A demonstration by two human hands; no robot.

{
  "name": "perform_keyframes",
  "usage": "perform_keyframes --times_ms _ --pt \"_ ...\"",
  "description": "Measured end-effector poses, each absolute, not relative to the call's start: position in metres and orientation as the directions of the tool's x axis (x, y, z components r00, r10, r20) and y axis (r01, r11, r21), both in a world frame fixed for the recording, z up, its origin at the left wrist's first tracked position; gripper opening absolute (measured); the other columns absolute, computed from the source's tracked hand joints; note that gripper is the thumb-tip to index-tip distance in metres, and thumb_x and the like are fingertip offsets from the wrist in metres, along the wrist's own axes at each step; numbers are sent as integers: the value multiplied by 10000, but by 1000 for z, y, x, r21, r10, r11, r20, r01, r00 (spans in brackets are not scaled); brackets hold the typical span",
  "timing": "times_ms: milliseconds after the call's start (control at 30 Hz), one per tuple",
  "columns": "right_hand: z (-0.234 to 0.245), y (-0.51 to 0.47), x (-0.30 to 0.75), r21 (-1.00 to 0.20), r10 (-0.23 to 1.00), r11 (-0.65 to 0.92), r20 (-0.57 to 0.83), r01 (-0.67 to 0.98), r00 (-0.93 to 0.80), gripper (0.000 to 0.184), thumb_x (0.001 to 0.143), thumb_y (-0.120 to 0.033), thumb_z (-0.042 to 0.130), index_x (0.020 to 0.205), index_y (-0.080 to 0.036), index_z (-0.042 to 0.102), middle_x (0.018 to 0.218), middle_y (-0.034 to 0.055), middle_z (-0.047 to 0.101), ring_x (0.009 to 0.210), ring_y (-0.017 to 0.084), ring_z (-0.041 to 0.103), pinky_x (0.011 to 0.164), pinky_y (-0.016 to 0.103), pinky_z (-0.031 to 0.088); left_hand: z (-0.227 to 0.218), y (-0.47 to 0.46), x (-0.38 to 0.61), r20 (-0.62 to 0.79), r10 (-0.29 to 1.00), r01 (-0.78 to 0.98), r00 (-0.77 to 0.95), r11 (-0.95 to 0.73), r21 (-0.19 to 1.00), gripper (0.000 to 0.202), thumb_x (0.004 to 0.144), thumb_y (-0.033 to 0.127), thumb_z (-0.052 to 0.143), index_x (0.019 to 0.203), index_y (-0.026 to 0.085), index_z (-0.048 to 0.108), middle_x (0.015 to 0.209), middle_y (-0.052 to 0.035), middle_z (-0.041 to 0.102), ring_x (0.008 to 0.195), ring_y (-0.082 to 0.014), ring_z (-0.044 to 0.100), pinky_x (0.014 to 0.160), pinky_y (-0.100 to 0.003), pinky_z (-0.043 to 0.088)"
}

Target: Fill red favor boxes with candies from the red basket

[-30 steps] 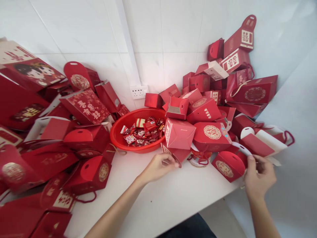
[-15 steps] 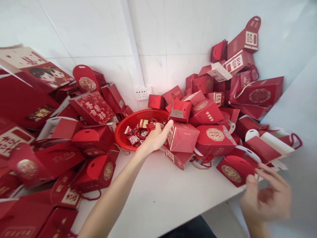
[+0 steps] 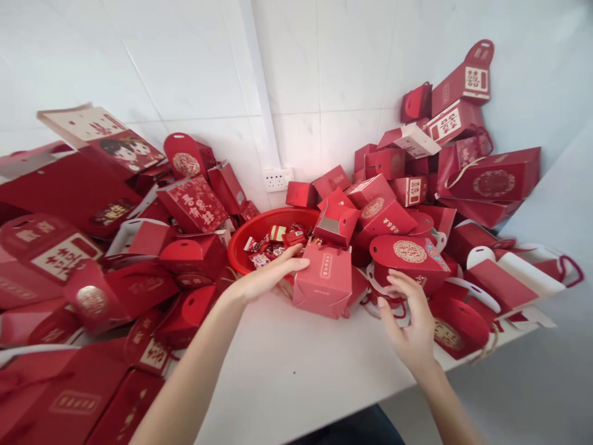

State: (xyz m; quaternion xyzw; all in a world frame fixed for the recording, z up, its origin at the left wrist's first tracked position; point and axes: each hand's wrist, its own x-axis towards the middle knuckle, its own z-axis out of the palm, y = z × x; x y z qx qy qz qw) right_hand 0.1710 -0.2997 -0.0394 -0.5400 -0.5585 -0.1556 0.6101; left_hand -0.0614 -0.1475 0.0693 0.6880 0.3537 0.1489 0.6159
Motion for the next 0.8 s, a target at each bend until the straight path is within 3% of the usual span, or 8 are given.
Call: perform_keyframes --times_ms 100,233,300,500,667,800 --pt "-40 -296 171 -478 394 389 859 787 327 284 904 -141 624 1179 -208 614 1188 144 661 997 253 682 798 407 601 67 -153 -90 -330 633 392 700 46 919 946 832 646 643 1617 315 229 1523 -123 504 1122 -331 680 832 -386 585" --pt "-41 -295 166 -483 386 413 861 772 332 274 904 -132 621 1165 -214 628 1152 127 675 884 217 693 749 383 611 53 -160 -124 -322 625 419 711 -7 908 938 843 606 654 1619 297 229 1500 -121 526 1274 -324 585 1000 -394 521" --pt "-42 -295 164 -487 390 420 859 766 332 261 904 -124 618 1148 -215 636 1134 124 682 844 207 693 711 369 611 39 -162 -138 -267 590 378 762 -70 923 972 830 596 680 1623 297 204 1453 -142 559 1298 -334 565 1051 -451 488" --pt "-42 -290 156 -489 428 461 853 740 297 251 902 -116 608 1130 -215 644 1085 116 702 725 176 681 629 337 603 -11 -173 -152 -94 546 216 833 -163 963 1288 598 538 907 1621 350 148 1432 -150 521 1306 -334 555 1139 -559 387" --pt "-40 -287 134 -479 490 564 850 673 194 217 892 -90 603 1067 -206 659 1004 103 721 827 210 710 677 334 606 -40 -183 -147 98 636 102 765 -270 957 1233 653 415 904 1620 368 141 1449 -133 456 1388 -313 474 1191 -569 315" --pt "-40 -287 115 -443 509 629 856 639 93 240 894 -71 586 1079 -208 653 963 92 707 861 215 701 711 343 602 -50 -185 -153 111 690 166 715 -323 932 1187 706 326 863 1627 350 115 1552 -148 389 1452 -319 401 1203 -558 302"
